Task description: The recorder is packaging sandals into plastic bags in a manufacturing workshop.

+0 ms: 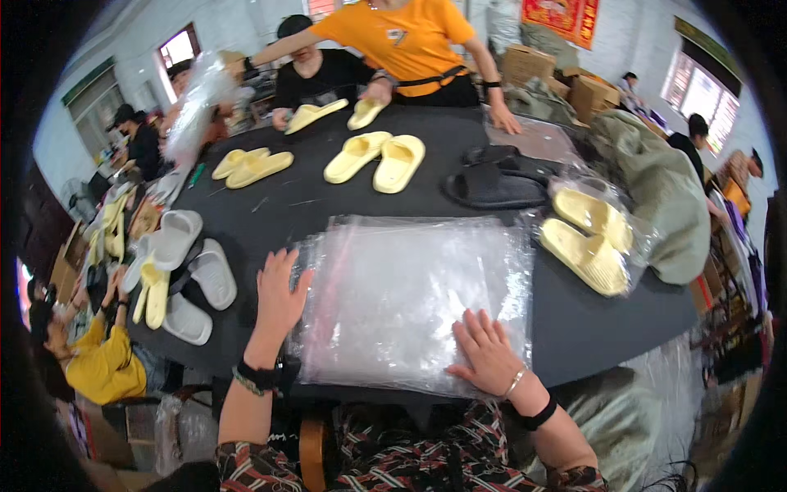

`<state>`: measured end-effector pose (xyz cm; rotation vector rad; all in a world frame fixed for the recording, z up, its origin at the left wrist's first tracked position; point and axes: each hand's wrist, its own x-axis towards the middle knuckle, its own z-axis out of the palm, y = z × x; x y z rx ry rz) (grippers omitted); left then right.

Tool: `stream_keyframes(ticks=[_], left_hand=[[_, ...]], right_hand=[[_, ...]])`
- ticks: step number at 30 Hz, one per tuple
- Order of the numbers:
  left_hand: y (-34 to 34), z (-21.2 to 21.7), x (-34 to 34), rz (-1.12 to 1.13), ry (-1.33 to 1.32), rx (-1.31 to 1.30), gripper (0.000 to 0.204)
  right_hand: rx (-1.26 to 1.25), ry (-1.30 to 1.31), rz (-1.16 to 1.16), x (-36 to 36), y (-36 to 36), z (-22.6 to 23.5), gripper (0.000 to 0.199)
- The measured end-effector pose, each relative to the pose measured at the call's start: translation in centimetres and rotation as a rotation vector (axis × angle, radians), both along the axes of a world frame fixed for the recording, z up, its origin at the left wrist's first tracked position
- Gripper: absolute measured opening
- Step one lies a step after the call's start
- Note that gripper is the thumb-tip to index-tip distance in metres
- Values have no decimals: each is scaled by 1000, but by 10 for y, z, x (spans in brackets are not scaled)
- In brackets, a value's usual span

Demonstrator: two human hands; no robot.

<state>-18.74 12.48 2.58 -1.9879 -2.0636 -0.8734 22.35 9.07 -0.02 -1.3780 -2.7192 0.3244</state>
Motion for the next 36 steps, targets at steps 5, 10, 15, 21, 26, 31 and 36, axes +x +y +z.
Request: stream_keyframes(ticks=[5, 10, 15, 21, 26, 31, 36], left_hand=[[-17, -18, 24, -15, -344, -181, 61], [-17, -29, 15, -30, -326, -207, 63], [-15, -13, 22, 26, -537, -298, 65], [-3, -14, 12, -136, -373, -93, 61], [-1, 3, 22, -146, -274, 2, 57], [7, -10, 27, -124, -384, -106, 56], [19, -39, 34, -185, -337, -155, 62]], right_hand=[[119, -65, -80, 24, -8, 23, 76], [26, 23, -147, 65, -8, 33, 62], [-34, 401, -471, 55, 10, 52, 62], [-49, 320, -383, 28, 27, 23, 70], [-62, 511, -427, 41, 7, 47, 71], [-134, 444, -563, 80, -18, 57, 76], [189, 497, -508, 102, -1, 16, 83]])
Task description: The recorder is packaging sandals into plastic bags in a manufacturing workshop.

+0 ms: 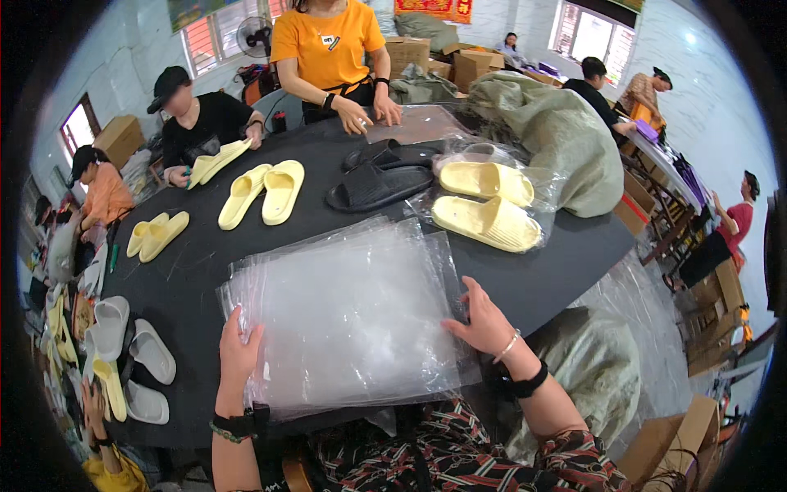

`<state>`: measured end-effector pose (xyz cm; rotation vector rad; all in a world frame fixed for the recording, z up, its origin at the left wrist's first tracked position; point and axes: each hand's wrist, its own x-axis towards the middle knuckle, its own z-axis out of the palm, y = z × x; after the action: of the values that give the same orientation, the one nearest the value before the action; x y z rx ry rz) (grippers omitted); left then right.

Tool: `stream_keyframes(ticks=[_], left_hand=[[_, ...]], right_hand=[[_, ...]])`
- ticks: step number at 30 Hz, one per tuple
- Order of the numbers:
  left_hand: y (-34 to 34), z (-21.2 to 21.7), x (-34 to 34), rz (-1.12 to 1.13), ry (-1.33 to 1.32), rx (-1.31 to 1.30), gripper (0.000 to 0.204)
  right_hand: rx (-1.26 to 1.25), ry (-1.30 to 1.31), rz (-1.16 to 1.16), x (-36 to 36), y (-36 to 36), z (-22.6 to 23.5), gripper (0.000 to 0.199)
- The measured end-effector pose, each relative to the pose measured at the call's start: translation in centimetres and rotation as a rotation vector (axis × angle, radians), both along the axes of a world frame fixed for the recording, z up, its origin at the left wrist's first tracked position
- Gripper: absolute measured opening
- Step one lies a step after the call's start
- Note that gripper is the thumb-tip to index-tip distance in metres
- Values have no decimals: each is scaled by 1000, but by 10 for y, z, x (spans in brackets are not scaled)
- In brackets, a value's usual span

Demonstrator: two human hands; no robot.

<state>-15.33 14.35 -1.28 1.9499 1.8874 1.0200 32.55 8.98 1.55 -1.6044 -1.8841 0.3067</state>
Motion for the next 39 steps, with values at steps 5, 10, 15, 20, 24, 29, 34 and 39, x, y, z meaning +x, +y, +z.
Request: stream_keyframes(ticks=[5, 10, 15, 20, 24, 29, 34, 39], left_hand=[[2, -6, -10, 44, -79, 10, 59], [-16, 14, 0, 80, -147, -21, 56], [-32, 14, -20, 111, -20, -79, 55], [-55, 35, 15, 171, 371, 19, 50], [-74, 73, 89, -26, 568, 80, 54], [-80, 49, 152, -258, 507, 17, 62], [-82, 1, 163, -288, 502, -65, 66], [-80, -11, 163, -320, 518, -85, 71]], right_hand=[[-346, 279, 8, -10, 40, 2, 84], [-121, 176, 50, -31, 68, 18, 83], [-266, 111, 89, -57, 100, 6, 89], [-254, -177, 69, -71, 91, 10, 97], [61, -440, 241, -74, 70, 24, 96], [-263, -610, 494, -77, 69, 2, 92], [-276, -569, 566, -59, 84, -16, 88], [158, -360, 96, 21, 127, 44, 74]])
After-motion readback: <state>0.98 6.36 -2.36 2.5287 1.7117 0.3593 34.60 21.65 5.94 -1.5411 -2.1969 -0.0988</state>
